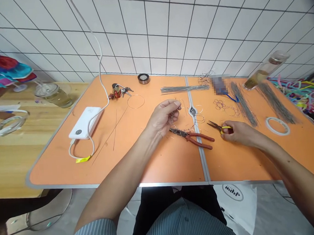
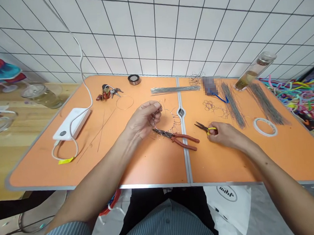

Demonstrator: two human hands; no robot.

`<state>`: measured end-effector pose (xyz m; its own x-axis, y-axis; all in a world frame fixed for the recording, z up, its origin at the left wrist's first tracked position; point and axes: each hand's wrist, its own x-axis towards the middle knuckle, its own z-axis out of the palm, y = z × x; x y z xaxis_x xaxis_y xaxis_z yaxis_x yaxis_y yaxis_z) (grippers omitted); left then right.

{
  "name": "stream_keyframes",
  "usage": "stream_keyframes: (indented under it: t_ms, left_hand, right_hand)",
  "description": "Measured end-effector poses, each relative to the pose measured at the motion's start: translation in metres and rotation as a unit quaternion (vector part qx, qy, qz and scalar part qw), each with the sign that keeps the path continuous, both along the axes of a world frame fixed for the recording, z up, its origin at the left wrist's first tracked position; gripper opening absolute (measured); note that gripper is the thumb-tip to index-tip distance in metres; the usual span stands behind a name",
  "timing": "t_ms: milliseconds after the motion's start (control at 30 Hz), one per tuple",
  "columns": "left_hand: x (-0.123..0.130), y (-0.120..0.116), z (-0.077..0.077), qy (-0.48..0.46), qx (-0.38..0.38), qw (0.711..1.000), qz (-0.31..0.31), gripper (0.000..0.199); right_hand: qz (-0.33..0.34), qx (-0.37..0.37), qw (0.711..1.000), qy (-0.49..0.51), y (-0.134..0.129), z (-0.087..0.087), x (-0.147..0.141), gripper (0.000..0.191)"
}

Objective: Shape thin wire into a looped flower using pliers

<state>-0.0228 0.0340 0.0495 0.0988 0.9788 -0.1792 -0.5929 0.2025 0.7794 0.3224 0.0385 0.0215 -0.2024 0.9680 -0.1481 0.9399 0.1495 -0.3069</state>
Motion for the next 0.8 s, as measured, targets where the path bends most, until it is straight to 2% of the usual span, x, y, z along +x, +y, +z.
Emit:
stream_keyframes:
  t_ms: [100,333,400,500,567,633,733,800]
  left_hand:
    - [0.000,0.001,0.000,-0.019,0.000,1.000,0.002,0.030]
    - [0.001,0.001,-0.001,-0.044,-0.006,0.999,0.002,0.031]
    - [0.001,0.001,-0.002,-0.049,-0.011,0.999,0.000,0.029]
    - [0.002,0.002,-0.003,-0.063,-0.016,0.998,-0.001,0.026]
    - [0.002,0.002,-0.002,-0.073,-0.015,0.997,-0.004,0.025]
    - [0.001,0.001,-0.001,-0.080,-0.013,0.997,-0.009,0.025]
    - [-0.001,0.000,0.002,-0.090,-0.012,0.996,-0.015,0.024]
    - [-0.002,0.000,0.004,-0.097,-0.016,0.995,-0.016,0.023]
  right_hand:
    - [0.018,-0.026,0.999,0.010,-0.006,-0.001,-0.004,0.018]
    - [-0.029,0.042,0.999,-0.007,-0.019,-0.004,-0.010,0.016]
    - [-0.049,0.058,0.996,0.037,-0.019,-0.003,-0.014,0.016]
    - [-0.075,0.041,0.980,0.177,-0.015,0.002,-0.027,0.024]
    - [-0.087,-0.001,0.953,0.290,-0.013,0.005,-0.041,0.034]
    - [-0.070,-0.051,0.924,0.372,-0.011,0.009,-0.057,0.043]
    - [-0.039,-0.094,0.908,0.406,-0.009,0.017,-0.079,0.052]
    - [0.001,-0.118,0.907,0.403,-0.008,0.023,-0.089,0.047]
